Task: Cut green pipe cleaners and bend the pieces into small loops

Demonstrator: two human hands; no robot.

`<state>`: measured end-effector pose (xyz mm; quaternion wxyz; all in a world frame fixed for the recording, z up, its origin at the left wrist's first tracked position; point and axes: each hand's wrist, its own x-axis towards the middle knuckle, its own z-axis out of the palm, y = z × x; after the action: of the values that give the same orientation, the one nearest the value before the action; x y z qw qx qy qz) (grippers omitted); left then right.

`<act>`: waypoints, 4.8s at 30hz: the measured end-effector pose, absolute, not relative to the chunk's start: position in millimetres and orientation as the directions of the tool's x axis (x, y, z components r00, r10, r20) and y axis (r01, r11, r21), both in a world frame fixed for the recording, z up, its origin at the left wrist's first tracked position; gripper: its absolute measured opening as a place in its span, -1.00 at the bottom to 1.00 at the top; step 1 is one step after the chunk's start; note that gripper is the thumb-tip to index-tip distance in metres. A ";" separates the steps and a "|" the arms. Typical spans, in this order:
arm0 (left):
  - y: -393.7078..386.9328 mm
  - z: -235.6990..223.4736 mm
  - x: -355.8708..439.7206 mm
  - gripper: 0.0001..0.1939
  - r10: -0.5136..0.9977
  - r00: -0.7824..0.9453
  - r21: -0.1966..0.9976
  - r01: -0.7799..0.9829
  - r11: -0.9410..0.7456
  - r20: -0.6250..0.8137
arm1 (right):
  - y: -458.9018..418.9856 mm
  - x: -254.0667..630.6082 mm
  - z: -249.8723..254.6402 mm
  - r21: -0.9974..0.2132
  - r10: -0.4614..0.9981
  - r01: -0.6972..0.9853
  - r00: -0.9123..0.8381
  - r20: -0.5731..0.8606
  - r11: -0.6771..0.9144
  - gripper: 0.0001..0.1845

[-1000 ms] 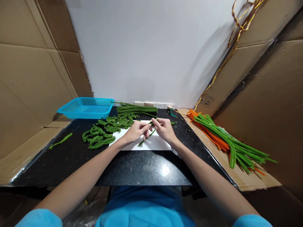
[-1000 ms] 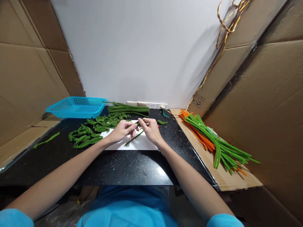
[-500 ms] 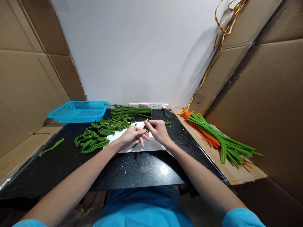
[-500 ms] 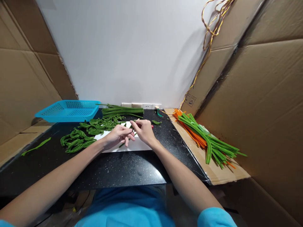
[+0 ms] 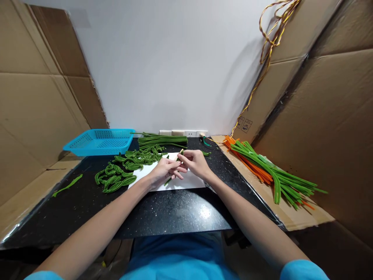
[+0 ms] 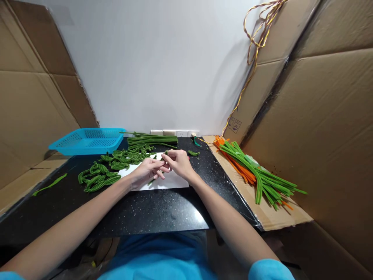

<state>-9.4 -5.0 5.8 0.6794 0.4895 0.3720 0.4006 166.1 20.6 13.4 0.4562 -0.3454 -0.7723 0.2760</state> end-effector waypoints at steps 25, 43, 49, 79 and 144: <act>-1.6 4.7 -8.1 -0.64 0.929 0.369 0.989 -0.148 0.014 0.042 | 20.3 167.7 15.5 -0.801 0.822 0.189 -0.184 0.539 0.568 -0.64; 5.4 -1.8 -13.2 -0.62 0.935 0.262 0.969 -0.015 -0.245 0.240 | 25.9 164.3 4.8 -0.869 0.867 0.115 -0.208 0.453 0.481 -0.73; 10.8 -6.6 -19.3 -0.66 0.961 0.144 0.971 -0.006 -0.238 0.236 | 23.7 161.1 7.7 -0.903 0.891 0.072 -0.208 0.403 0.424 -0.60; 7.9 -4.3 -20.0 -0.66 0.919 0.201 0.926 0.100 -0.363 0.338 | 20.9 158.2 7.6 -0.919 0.906 0.070 -0.215 0.365 0.387 -0.71; -8.8 1.5 -4.9 -0.53 0.885 0.462 0.965 -0.254 0.064 0.063 | 31.7 181.7 -1.4 -0.169 0.424 0.540 -0.392 0.816 0.824 -0.79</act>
<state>-4.9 -8.8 1.5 0.6672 0.5348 0.2949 0.4265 181.7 31.7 -1.4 0.4689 -0.2898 -0.8321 -0.0619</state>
